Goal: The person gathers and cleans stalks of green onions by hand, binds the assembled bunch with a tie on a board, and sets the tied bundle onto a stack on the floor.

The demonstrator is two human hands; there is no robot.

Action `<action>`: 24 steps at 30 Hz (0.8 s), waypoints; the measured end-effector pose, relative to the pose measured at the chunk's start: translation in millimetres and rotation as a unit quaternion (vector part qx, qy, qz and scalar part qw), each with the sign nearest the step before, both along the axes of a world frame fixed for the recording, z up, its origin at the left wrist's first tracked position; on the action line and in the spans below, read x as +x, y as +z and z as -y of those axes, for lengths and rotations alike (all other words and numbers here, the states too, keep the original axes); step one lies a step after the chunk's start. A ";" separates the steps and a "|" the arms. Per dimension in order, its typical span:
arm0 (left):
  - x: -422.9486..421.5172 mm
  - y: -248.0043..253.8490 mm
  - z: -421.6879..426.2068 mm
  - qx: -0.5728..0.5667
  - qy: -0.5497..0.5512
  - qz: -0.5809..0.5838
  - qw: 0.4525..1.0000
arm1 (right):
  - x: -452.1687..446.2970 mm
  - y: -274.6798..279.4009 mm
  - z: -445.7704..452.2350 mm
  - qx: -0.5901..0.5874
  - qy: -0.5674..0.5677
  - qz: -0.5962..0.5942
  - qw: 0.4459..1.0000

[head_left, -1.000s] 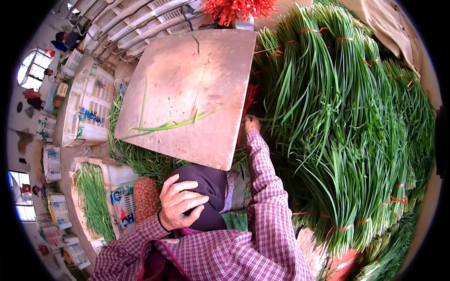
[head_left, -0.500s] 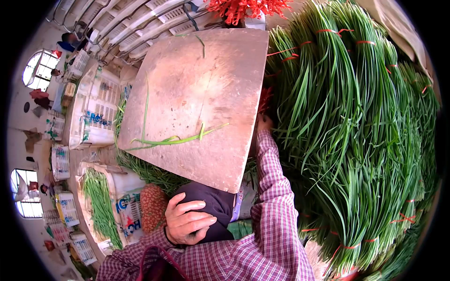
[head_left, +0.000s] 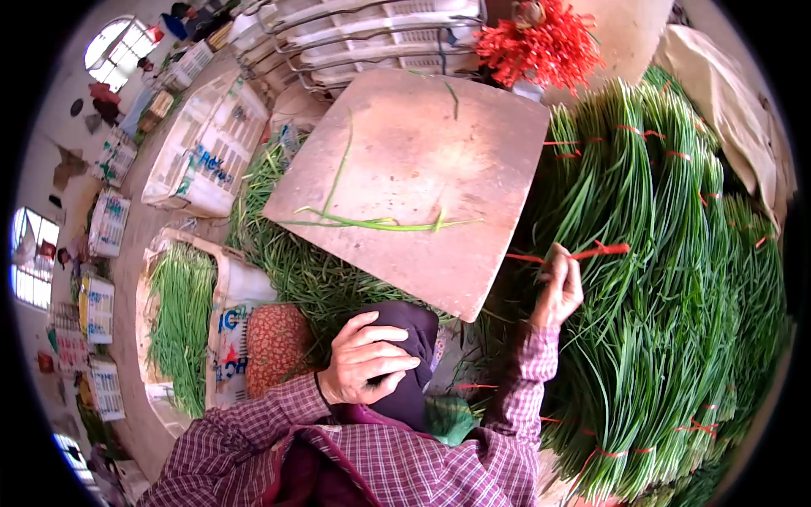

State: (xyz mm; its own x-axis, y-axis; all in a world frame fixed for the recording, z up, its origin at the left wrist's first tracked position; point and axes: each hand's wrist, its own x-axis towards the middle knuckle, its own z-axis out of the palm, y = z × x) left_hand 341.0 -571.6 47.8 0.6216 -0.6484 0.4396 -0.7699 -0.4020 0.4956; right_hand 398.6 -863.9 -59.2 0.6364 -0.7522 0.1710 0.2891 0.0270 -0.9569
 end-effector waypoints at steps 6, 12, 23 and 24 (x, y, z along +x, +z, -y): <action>43.1 9.9 -20.4 -0.089 0.125 -0.040 0.987 | -43.1 110.4 -23.7 -0.080 0.086 -0.013 0.993; 130.1 -26.6 -0.3 0.057 0.099 0.052 0.992 | -36.0 163.5 -62.6 -0.102 0.213 0.018 0.972; 227.8 -48.4 -187.2 0.060 0.449 0.057 0.890 | 29.9 182.8 -118.5 -0.093 0.308 0.002 0.947; 225.8 -45.2 -210.2 0.093 0.488 0.062 0.866 | 40.5 188.0 -125.7 -0.102 0.313 0.000 0.944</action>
State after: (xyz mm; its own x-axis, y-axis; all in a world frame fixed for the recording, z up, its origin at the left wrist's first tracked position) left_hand 566.8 -361.4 2.6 0.8684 0.0928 0.4871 -0.0611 -0.9548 0.2909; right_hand 439.1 -738.2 128.8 0.9455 -0.1805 0.2711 0.2771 0.0083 -0.9608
